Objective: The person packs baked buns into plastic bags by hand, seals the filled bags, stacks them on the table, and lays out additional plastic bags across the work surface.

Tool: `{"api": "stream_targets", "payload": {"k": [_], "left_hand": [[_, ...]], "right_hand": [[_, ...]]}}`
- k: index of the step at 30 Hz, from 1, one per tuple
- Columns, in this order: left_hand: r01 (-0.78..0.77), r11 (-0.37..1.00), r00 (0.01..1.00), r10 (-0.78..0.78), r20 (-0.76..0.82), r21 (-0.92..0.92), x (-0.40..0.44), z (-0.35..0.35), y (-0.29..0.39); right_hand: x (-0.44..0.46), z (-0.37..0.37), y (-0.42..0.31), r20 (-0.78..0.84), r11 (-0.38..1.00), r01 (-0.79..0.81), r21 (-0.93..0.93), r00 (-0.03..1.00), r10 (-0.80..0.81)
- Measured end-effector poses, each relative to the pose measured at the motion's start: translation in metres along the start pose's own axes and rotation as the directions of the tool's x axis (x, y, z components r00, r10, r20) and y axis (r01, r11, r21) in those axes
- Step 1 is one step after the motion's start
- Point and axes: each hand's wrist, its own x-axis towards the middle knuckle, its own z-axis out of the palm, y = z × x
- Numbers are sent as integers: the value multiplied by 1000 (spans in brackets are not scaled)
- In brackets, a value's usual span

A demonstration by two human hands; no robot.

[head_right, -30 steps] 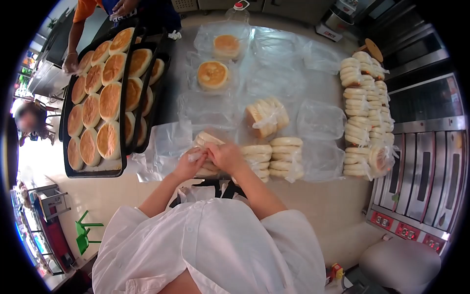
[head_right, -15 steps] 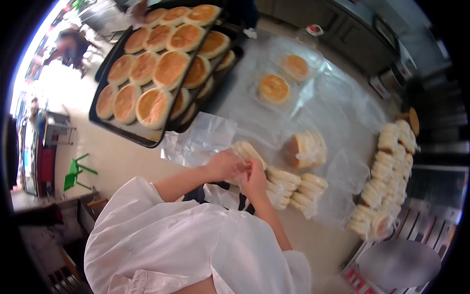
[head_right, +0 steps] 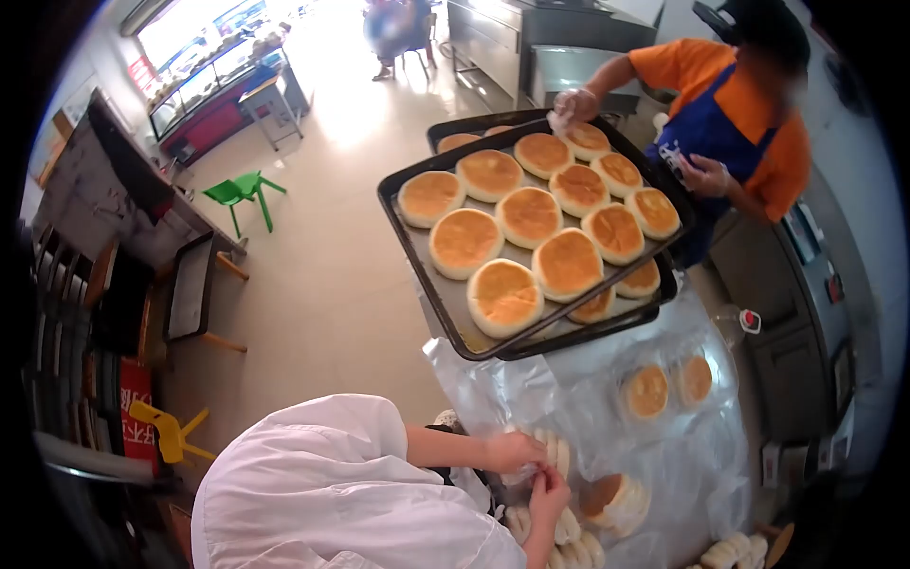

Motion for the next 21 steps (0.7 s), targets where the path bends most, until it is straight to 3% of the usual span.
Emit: {"api": "stream_targets", "payload": {"k": [2, 4, 6, 8, 10, 13, 15, 17, 19, 20, 21], "left_hand": [[125, 976, 992, -123, 24, -176, 2, 1, 3], [77, 982, 996, -82, -20, -171, 4, 2, 2], [27, 985, 998, -38, -58, -172, 2, 2, -2], [77, 996, 997, -77, 5, -52, -11, -1, -17], [81, 994, 996, -79, 29, -68, -26, -11, -22], [77, 990, 996, -70, 59, -114, -37, -20, -20], [66, 988, 997, -59, 56, -142, -34, -25, -15], [55, 956, 994, -24, 110, -288, -28, -33, -14], [65, 982, 997, -58, 44, -179, -18, -26, -27], [80, 994, 996, -82, -24, -69, -10, -21, -35], [79, 994, 997, -81, -20, -75, -3, -11, -50]], "right_hand": [[0, 0, -3, -9, 997, 11, -73, 1000, -12], [-7, 0, -27, -53, 963, 59, -262, 996, -75], [-8, 6, -19, -95, 935, 118, -336, 983, -158], [-8, 7, -20, -136, 899, 165, -406, 962, -238], [-8, 8, -29, -123, 791, 158, -591, 952, -282], [-4, 13, -16, -153, 762, 151, -630, 937, -313], [-6, 10, -10, -163, 764, 143, -629, 937, -310], [-10, 9, -6, -176, 769, 133, -625, 936, -305], [-24, 2, -10, -162, 923, -8, -386, 985, -60], [-29, 9, 5, -163, 922, -11, -387, 985, -57], [-37, 24, 24, -310, 994, 19, -105, 949, -51]]}}
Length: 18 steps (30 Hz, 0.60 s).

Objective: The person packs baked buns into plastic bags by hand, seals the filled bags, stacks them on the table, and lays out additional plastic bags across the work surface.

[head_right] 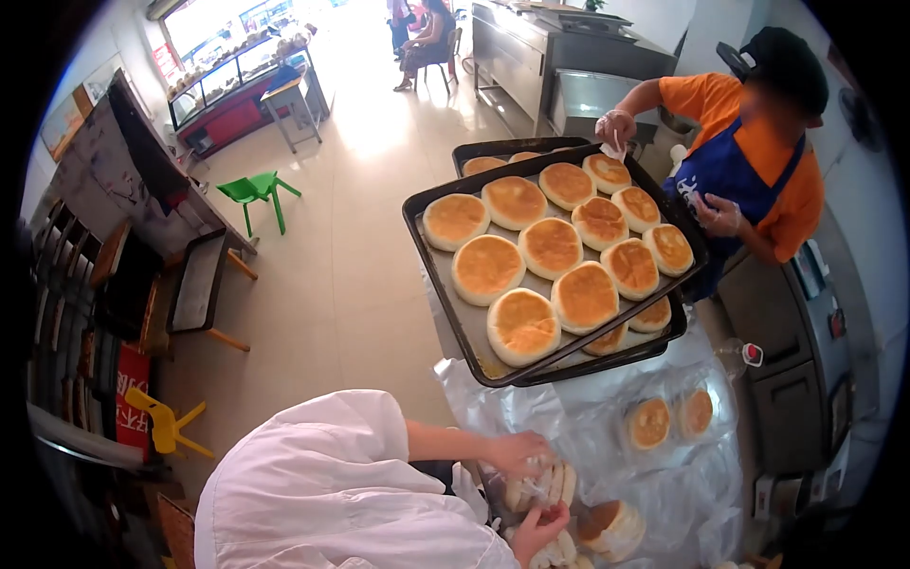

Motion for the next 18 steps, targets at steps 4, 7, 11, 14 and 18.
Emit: {"api": "stream_targets", "payload": {"k": [4, 7, 11, 14, 18], "left_hand": [[309, 946, 937, -320, 142, 96, 34, 12, -31], [547, 837, 730, -481, 485, 7, 42, 5, -29], [622, 778, 665, -464, 585, -91, 44, 9, -38], [580, 810, 725, -462, 511, -91, 42, 37, -60], [746, 633, 623, -555, 551, -206, 26, 18, -24]], "right_hand": [[-25, 4, -18, 76, 650, -535, 540, 800, 595], [-12, 13, 3, 330, 319, -613, 722, 711, 621], [7, 34, 25, 446, 135, -565, 814, 756, 479], [16, 50, 58, 386, 230, -503, 833, 827, 410], [7, 48, 9, 219, 332, -439, 835, 818, 532]]}}
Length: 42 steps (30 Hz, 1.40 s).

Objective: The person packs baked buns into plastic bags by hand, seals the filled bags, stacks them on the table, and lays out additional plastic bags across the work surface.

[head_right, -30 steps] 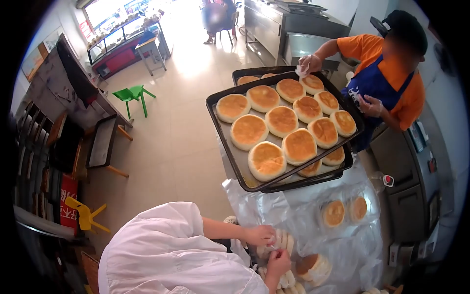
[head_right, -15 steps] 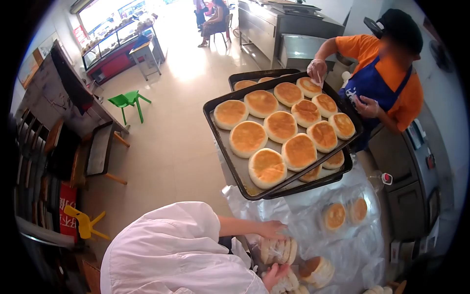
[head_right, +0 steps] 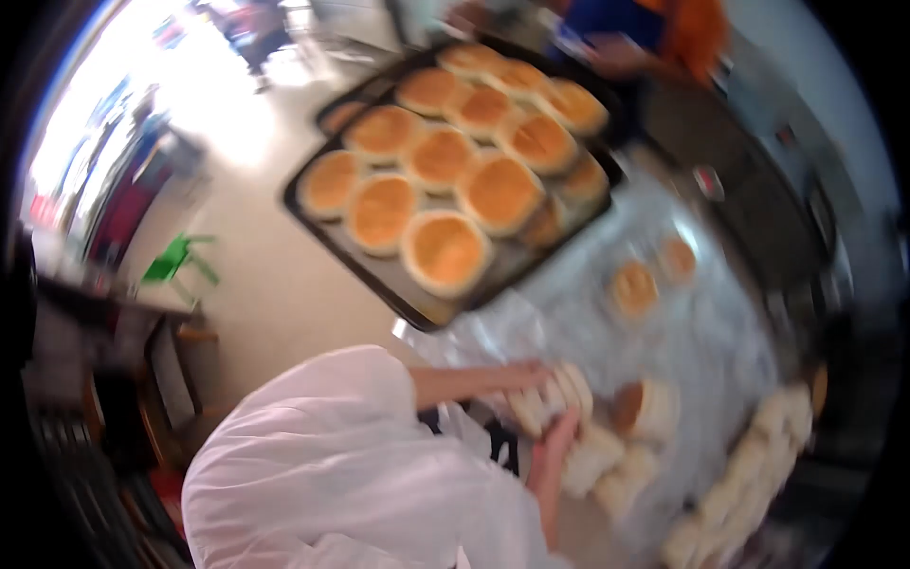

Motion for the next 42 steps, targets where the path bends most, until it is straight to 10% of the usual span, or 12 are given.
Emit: {"api": "stream_targets", "payload": {"k": [2, 14, 20, 25, 32, 39, 42], "left_hand": [[-73, 996, 991, 65, -120, -59, -10, 7, -12], [-138, 989, 935, 146, -323, 48, -33, 36, -41], [-171, 953, 926, 243, -289, 251, -38, 20, -45], [-515, 625, 647, 733, -212, 587, -81, 13, 36], [-622, 540, 647, 762, -16, 567, -50, 48, 146], [-598, 350, 670, 712, 210, 721, 122, 136, 244], [-540, -41, 557, 732, 393, 841, 217, 162, 236]], "right_hand": [[4, -7, 7, -262, 970, 14, -244, 962, -80], [-29, 6, -8, -155, 847, 173, -503, 946, -285], [-68, -5, -11, 14, 486, 286, -826, 872, -489], [-108, -22, -87, 5, 623, 379, -685, 857, -516], [-40, -107, -214, 0, 735, 469, -490, 843, -539], [94, -147, -321, 224, 271, 502, -821, 720, -657], [168, -172, -315, 387, -88, 419, -904, 711, -587]]}}
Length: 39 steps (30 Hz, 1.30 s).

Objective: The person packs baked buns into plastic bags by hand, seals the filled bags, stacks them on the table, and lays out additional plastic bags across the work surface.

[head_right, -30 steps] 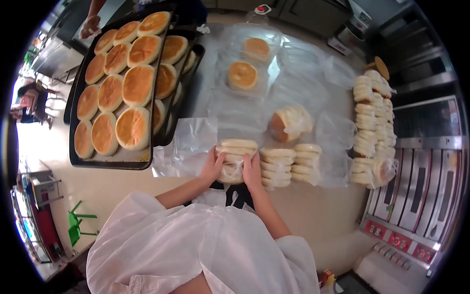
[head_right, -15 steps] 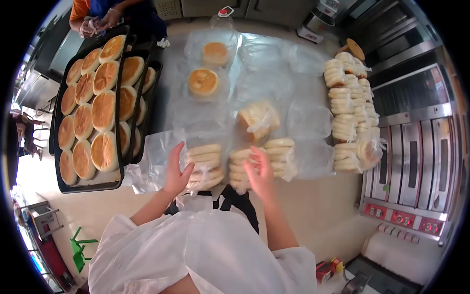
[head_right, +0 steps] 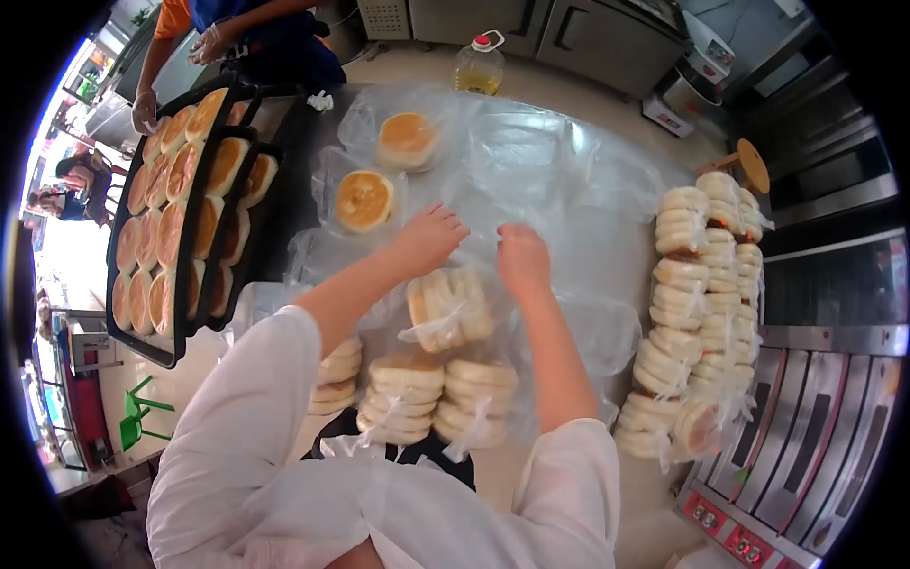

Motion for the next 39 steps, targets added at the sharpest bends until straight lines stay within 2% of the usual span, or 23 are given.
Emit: {"api": "stream_targets", "payload": {"k": [1, 2, 3, 5, 6, 9, 12, 14, 16, 17, 18, 20, 21, 23, 25, 27, 29, 30, 32, 33, 35, 38, 39], "left_hand": [[64, 985, 988, -85, 130, 159, 12, 17, -3], [110, 938, 954, -193, 232, 328, 25, 29, -13], [135, 929, 951, -218, 217, 344, 32, 38, -20], [-87, 873, 949, -74, 307, 480, 31, 55, -29], [-71, 867, 948, -96, 305, 493, 30, 59, -35], [-78, 769, 971, -85, 222, 634, 15, 98, -62], [-25, 886, 814, -251, 523, 464, 40, 55, -38], [24, 939, 807, -221, 547, 344, 50, 30, -19], [-9, 967, 913, -95, 397, 253, 34, 13, -2], [-71, 982, 975, 32, 218, 173, 23, 2, 7], [-60, 983, 976, 21, 219, 176, 11, -14, 17], [-65, 997, 996, 62, 60, 40, -25, -51, 35], [-62, 997, 996, 59, 62, 39, -46, -65, 40], [209, 966, 977, -213, -9, -155, -97, -92, 50], [354, 902, 926, -375, -45, -248, -154, -112, 48], [574, 685, 771, -636, 14, -449, -204, -140, 63], [643, 682, 714, -698, -49, -348, -272, -137, 64], [624, 693, 735, -678, -31, -360, -301, -132, 66], [749, 406, 481, -877, 8, -523, -352, -118, 73], [735, 417, 503, -864, 18, -536, -370, -110, 75], [663, 131, 381, -906, 182, -737, -395, -94, 78], [659, 225, 520, -826, 219, -718, -408, -72, 81], [701, 261, 557, -781, 282, -663, -402, -78, 84]], "right_hand": [[6, 16, 15, 127, 961, 103, -257, 989, -72], [20, 29, 29, 258, 843, 239, -482, 958, -125], [27, 34, 36, 262, 840, 267, -472, 952, -155], [17, 42, 46, 290, 695, 378, -611, 924, -248], [16, 44, 52, 293, 696, 395, -600, 918, -268], [15, 42, 78, 347, 577, 264, -773, 937, 37], [27, 34, 75, 412, 446, 320, -836, 903, 123], [32, 22, 60, 421, 471, 320, -822, 898, 124], [35, 2, 38, 415, 598, 277, -752, 904, 103], [35, -4, 29, 400, 712, 221, -666, 912, 92], [32, -9, 22, 407, 714, 230, -662, 910, 84], [17, -20, 11, 184, 865, 209, -455, 973, -138], [9, -25, 0, 187, 866, 211, -453, 972, -139], [-16, -35, -20, 121, 938, 166, -305, 983, -135], [-48, -42, -36, 123, 951, 160, -263, 984, -132], [-82, -45, -60, 110, 967, 122, -222, 989, -100], [-123, -46, -93, 36, 997, 51, -58, 998, -49], [-141, -44, -110, 24, 997, 20, -76, 1000, -18], [-174, -32, -148, 42, 968, -109, 226, 994, 102], [-191, -18, -162, 7, 960, -86, 267, 996, 87], [-222, 14, -187, -36, 970, -26, 240, 999, 36], [-248, 49, -212, 65, 995, 71, -64, 996, -66], [-256, 58, -215, 45, 995, 48, -86, 998, -45]]}}
